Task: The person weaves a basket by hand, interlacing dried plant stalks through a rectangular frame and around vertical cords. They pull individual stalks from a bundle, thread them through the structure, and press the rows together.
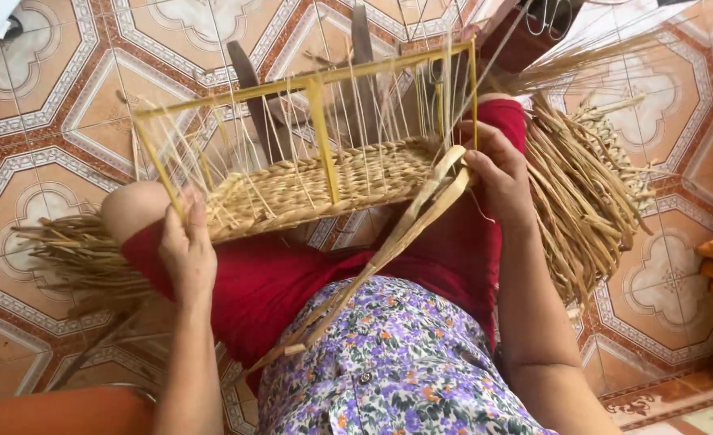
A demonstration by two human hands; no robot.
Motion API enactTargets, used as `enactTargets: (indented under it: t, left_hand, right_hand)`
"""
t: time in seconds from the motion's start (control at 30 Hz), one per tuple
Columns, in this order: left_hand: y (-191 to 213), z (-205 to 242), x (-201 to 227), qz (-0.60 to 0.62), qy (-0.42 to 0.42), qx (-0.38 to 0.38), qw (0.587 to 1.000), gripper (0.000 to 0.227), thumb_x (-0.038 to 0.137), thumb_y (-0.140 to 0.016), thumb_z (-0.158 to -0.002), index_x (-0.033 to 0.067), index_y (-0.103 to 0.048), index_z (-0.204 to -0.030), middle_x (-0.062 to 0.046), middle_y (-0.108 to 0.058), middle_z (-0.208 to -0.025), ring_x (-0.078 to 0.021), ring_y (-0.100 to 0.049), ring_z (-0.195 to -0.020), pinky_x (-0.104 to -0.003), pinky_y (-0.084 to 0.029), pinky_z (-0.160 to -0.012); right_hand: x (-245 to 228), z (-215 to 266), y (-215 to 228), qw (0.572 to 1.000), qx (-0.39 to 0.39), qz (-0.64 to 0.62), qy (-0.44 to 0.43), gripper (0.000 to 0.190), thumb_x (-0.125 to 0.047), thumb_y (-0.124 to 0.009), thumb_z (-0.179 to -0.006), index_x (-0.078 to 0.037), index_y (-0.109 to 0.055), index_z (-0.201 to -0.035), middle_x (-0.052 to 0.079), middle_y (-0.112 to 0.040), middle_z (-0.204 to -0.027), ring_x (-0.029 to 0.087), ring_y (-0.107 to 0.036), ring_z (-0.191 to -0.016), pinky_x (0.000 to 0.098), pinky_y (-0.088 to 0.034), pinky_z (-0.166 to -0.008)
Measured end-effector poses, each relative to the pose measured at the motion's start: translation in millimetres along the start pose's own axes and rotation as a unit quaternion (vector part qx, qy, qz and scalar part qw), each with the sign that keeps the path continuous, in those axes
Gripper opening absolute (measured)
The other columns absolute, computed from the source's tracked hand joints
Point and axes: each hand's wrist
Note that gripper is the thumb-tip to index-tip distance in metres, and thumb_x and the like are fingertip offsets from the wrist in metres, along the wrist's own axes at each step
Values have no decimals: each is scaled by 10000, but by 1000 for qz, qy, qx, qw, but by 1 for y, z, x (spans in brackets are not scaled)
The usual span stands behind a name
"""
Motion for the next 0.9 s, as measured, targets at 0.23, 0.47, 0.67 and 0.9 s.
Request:
enactTargets:
  t: [0.23,0.47,0.67,0.9]
  left_hand:
    - [-11,1,69,-142,-210,84,964,336,205,-613,-1107,-15,-542,-1351,-215,-645,-1245,-265,-658,-1070,-337,-584,-862]
    - [-109,-26,118,124,-283,-355,882,183,138,-604,-1068,96,-734,-1189,-87,-773,-1009,-107,-746,-763,-201,-625,-616]
    - [-166,-35,183,51,-104,-518,848,282,158,-593,-998,167,-672,-1268,-22,-774,-876,-56,-671,-497,-184,-592,-471]
    - [-191,-38,186,59,-155,-515,841,158,113,-724,-921,131,-749,-1076,-8,-713,-733,-92,-627,-580,-250,-547,-537]
  right_hand:
    - [-17,1,-10,861,28,457,219,367,36,-721,-970,-65,-662,-1318,100,-596,-1201,128,-625,-944,263,-572,-807]
    - [-37,-8,-8,851,-16,486,199,189,2,-777,-942,-38,-692,-1105,112,-647,-1190,153,-723,-894,273,-620,-761]
    - [-50,-6,-21,825,-56,513,229,236,3,-779,-901,-27,-724,-1130,90,-715,-1030,174,-731,-865,296,-589,-743]
    - [-28,-8,-6,920,-37,368,131,76,-15,-683,-1015,-3,-647,-1081,39,-711,-939,121,-719,-807,241,-597,-711]
Point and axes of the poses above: each hand's wrist, its own z-axis away from the middle knuckle, its own y-axis out of the back of the hand, x = y × z
